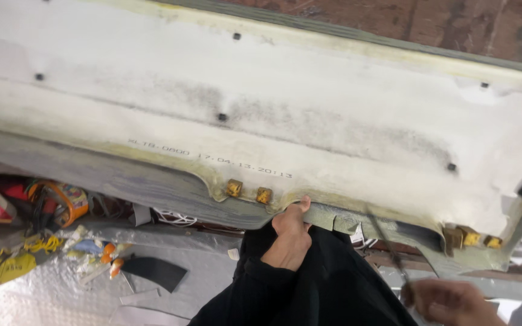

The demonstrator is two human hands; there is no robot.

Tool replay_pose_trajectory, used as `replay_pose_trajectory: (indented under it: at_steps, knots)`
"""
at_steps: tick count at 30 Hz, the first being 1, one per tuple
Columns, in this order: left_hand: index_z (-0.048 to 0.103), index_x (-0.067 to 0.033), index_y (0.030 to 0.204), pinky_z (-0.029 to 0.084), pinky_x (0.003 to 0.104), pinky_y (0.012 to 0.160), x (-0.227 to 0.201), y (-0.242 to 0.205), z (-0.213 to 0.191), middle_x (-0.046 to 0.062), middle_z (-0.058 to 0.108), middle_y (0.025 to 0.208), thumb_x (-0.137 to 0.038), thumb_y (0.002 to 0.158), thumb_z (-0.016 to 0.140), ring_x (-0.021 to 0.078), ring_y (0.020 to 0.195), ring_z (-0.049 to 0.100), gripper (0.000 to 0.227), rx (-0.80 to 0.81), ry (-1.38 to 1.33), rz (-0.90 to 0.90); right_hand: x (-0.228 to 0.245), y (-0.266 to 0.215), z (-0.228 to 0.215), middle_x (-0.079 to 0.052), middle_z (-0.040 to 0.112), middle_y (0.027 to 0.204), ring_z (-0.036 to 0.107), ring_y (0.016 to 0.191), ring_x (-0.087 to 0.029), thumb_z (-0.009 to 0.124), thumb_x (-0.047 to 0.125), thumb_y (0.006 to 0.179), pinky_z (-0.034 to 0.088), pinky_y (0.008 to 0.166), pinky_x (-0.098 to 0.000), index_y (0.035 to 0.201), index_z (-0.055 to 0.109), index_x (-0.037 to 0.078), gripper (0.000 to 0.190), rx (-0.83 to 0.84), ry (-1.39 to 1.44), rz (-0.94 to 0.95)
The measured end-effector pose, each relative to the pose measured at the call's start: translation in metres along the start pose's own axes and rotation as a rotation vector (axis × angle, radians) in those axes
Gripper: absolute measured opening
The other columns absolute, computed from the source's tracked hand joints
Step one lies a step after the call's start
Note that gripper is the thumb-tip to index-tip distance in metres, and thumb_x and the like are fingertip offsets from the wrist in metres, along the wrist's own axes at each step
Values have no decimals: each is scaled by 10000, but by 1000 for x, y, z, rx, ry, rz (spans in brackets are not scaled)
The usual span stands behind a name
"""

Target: The person uses scissors to trim a grey carpet along the curved edge of a white car bumper. They carefully cut the material to fit the contour and then press the trimmed edge into place.

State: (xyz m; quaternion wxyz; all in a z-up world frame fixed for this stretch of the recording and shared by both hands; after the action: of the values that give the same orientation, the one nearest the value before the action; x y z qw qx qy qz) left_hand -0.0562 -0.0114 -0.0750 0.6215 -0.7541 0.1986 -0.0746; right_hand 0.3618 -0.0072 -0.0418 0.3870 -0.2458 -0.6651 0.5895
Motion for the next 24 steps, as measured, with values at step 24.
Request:
replay_pose_trajectory:
  at_steps: [24]
  knots:
    - [653, 60, 1126, 590, 330, 812, 3, 3, 3, 113, 748, 1039, -50, 859, 789, 209, 919, 705, 319, 48, -22, -124, -28, -4, 216, -219, 834, 788, 809, 736, -267, 859, 170, 732, 661, 783, -413, 1028, 793, -61, 381, -86, 334, 53]
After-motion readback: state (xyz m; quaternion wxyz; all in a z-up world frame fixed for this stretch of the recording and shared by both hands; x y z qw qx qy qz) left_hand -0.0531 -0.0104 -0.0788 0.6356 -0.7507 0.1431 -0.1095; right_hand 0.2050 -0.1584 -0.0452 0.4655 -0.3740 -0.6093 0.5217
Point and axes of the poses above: each hand's wrist, its own y-axis towards the middle knuckle, its own z-axis out of the palm, x = y × z, the point moved 7 cm from there along y, towards the middle knuckle
